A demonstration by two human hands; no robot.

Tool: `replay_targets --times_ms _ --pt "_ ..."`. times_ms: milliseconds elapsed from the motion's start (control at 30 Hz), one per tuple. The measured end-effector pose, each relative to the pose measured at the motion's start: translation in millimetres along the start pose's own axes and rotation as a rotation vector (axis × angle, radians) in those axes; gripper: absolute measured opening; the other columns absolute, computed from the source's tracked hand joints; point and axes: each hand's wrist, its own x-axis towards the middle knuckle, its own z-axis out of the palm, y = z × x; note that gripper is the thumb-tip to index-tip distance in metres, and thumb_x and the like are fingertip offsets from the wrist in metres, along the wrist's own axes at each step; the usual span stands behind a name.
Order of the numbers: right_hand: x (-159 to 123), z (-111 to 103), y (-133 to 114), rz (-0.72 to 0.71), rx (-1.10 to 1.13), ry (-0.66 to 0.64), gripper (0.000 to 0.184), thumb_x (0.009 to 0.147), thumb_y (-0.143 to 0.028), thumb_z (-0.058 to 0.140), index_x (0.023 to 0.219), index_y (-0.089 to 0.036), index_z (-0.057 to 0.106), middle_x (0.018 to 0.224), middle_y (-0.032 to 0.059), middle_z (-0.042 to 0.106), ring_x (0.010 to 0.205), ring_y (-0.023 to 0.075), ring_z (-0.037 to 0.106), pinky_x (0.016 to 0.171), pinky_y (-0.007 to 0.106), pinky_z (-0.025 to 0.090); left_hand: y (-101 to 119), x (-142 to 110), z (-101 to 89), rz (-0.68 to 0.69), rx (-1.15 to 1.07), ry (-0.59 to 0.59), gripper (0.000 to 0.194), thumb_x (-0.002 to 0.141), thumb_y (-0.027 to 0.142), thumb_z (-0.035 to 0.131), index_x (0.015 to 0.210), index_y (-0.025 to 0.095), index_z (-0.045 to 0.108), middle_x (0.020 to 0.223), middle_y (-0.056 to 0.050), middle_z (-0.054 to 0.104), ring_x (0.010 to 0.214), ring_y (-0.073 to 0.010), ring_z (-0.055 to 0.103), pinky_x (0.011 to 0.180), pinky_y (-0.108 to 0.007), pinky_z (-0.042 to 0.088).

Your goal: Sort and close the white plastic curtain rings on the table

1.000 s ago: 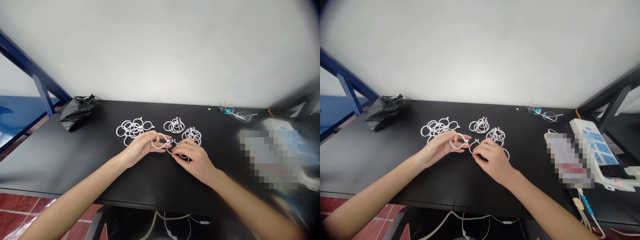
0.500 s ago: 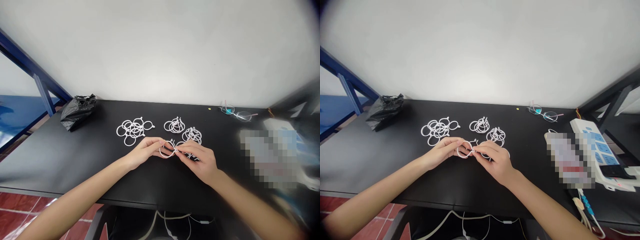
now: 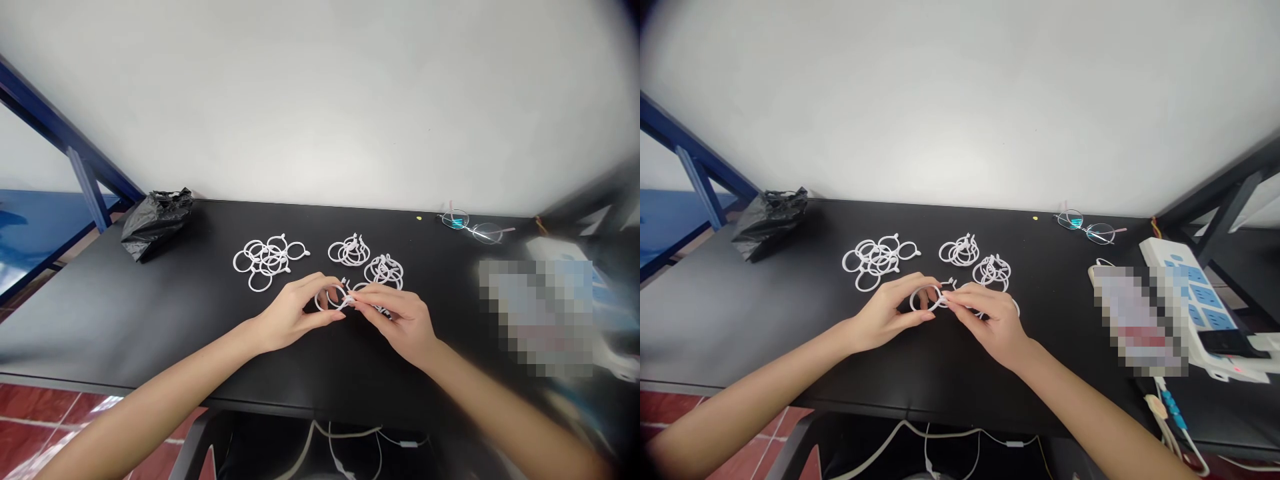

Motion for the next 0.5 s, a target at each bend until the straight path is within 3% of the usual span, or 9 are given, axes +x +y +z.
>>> replay_targets --times_ms 333,433,500 --pt "2 0 -5 -0.009 -0.023 0.009 0.023 0.090 -0.014 0.061 0.104 -0.025 0.075 0.083 0.0032 0.077 0.070 0.0168 0.072 0.063 0.029 0.060 5 0 -1.8 0.007 0.051 -0.019 0.037 0.093 0.037 0.059 0.125 0.019 0.057 0.099 -0.007 0.065 0.087 -0.0186 0.063 0.084 -0.032 0.051" --pt "1 -2 -5 0.057 -0.046 0.029 0.029 0.092 -0.013 0.058 0.114 -0.026 0.071 0.095 0.0042 0.078 0.081 0.0178 0.074 0.071 0.030 0.062 5 0 -16.0 0.018 0.268 0.000 0.040 0.095 0.036 0.054 0.132 0.020 0.051 0.105 -0.009 0.067 0.098 -0.0222 0.063 0.092 -0.036 0.047" --pt "0 -3 -5 0.096 -0.043 0.054 0.030 0.092 -0.014 0.057 0.117 -0.025 0.069 0.101 0.0046 0.077 0.085 0.0178 0.074 0.074 0.030 0.063 2 0 -32.2 -0.030 0.476 0.086 0.041 0.097 0.037 0.049 0.134 0.019 0.048 0.109 -0.010 0.068 0.103 -0.0252 0.061 0.096 -0.040 0.043"
